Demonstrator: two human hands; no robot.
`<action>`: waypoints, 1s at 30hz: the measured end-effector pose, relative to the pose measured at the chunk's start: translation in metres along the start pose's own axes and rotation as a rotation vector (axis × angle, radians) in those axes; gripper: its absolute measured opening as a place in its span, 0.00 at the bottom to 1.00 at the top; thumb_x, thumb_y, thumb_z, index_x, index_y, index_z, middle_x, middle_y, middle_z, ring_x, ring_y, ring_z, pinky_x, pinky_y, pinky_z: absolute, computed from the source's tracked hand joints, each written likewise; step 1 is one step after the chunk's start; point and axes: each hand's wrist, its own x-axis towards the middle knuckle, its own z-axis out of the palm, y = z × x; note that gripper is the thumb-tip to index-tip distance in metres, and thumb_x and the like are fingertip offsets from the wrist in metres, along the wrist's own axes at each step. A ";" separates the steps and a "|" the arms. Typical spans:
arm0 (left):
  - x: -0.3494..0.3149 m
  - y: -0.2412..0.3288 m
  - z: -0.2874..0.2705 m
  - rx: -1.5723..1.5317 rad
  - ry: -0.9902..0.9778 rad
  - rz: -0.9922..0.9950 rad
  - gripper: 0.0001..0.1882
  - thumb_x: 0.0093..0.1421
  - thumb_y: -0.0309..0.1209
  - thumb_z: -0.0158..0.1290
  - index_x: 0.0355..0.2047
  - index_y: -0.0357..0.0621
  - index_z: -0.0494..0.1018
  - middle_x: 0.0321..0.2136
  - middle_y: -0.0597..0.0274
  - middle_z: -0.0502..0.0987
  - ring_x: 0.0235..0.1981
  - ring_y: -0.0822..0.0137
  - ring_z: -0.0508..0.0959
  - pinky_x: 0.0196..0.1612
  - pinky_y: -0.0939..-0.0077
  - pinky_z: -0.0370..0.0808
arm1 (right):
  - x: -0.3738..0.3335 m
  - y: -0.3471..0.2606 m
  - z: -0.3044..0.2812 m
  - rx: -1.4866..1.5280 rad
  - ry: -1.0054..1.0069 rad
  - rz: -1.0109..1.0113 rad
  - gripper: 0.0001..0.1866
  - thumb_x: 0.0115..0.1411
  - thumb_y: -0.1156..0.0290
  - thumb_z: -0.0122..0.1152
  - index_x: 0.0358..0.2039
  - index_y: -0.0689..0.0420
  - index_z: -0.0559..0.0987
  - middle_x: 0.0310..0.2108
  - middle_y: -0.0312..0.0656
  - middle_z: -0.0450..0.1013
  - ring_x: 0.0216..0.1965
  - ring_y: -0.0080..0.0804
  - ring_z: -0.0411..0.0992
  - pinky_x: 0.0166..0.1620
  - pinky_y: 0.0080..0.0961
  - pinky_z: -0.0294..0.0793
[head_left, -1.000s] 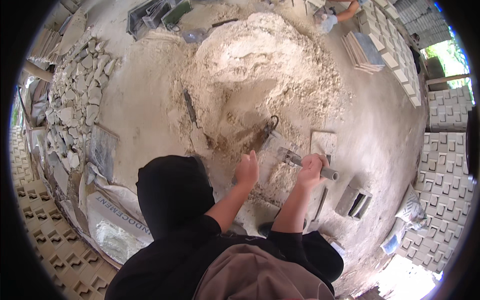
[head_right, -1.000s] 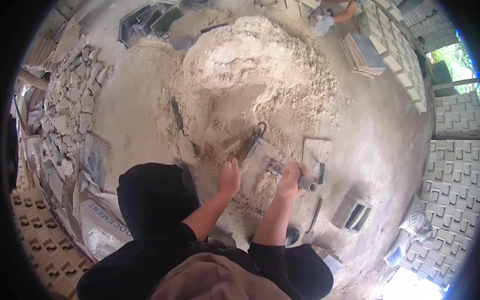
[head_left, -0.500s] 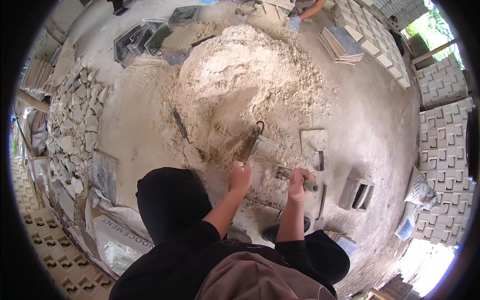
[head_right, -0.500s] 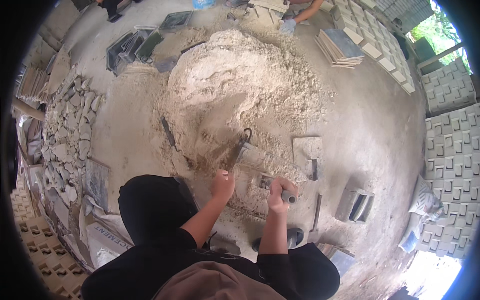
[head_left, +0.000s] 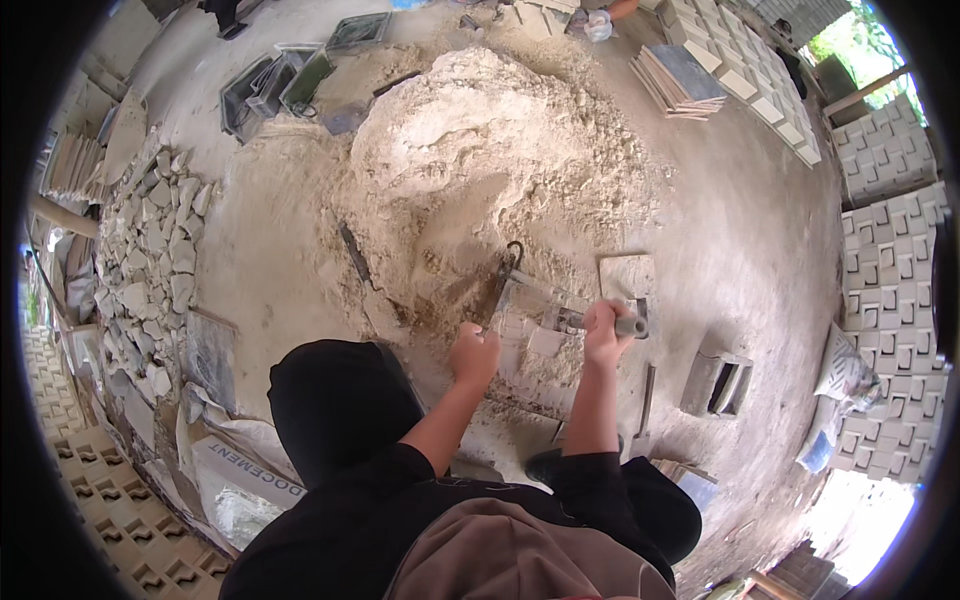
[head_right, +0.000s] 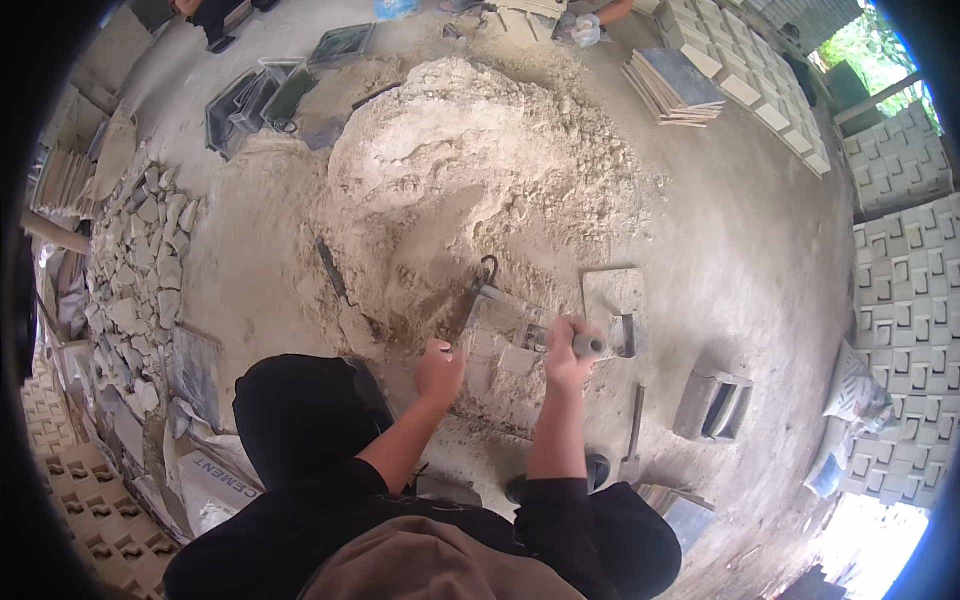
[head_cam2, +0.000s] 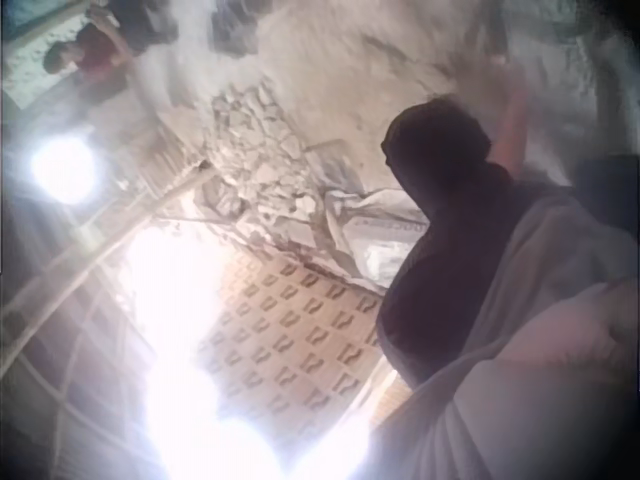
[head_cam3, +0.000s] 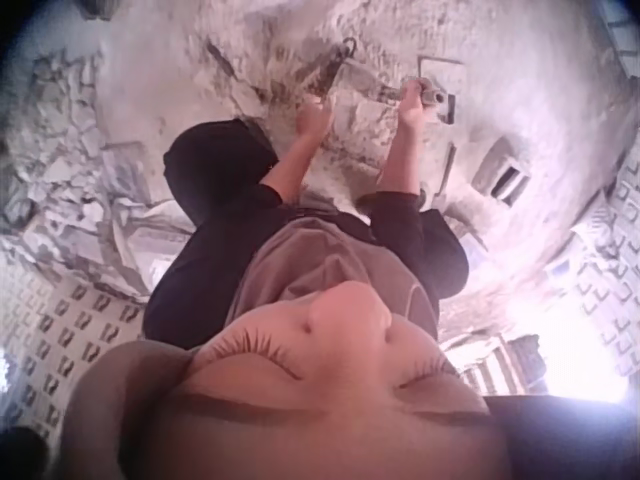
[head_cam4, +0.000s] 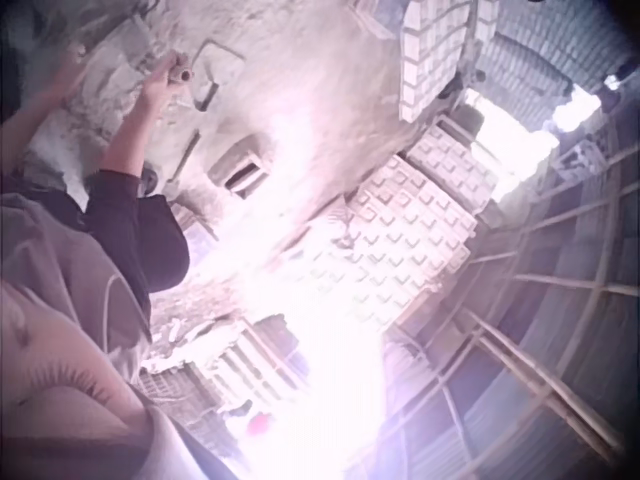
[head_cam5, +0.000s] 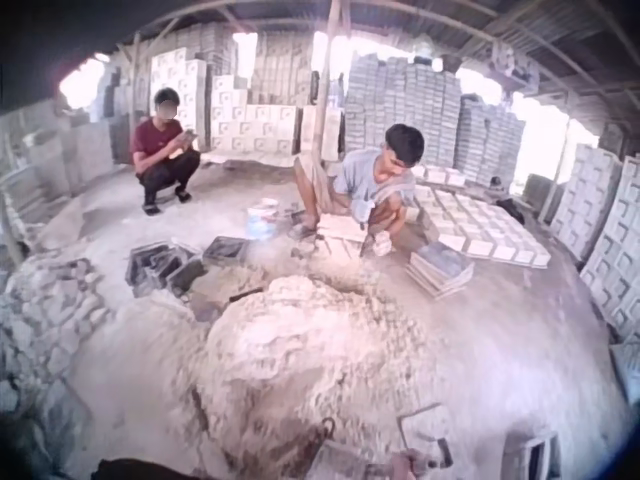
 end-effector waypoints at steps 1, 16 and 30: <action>0.000 0.001 0.000 0.009 0.004 0.002 0.20 0.49 0.39 0.48 0.38 0.38 0.67 0.30 0.45 0.75 0.35 0.48 0.75 0.40 0.59 0.69 | 0.008 -0.007 0.004 0.002 -0.007 0.021 0.09 0.48 0.78 0.49 0.12 0.61 0.68 0.10 0.32 0.61 0.13 0.16 0.57 0.15 0.17 0.50; -0.002 0.005 -0.005 0.000 -0.005 -0.016 0.20 0.49 0.38 0.48 0.39 0.37 0.66 0.31 0.44 0.75 0.36 0.48 0.75 0.39 0.58 0.69 | 0.005 -0.008 0.020 -0.104 -0.025 -0.150 0.10 0.49 0.81 0.46 0.12 0.58 0.63 0.10 0.31 0.58 0.12 0.16 0.55 0.16 0.16 0.51; 0.000 0.008 -0.004 -0.009 -0.001 -0.009 0.20 0.49 0.38 0.48 0.40 0.38 0.65 0.32 0.43 0.75 0.36 0.48 0.75 0.40 0.58 0.69 | 0.003 -0.001 0.007 -0.023 -0.101 -0.017 0.09 0.48 0.78 0.48 0.13 0.60 0.68 0.08 0.34 0.62 0.12 0.18 0.59 0.15 0.20 0.53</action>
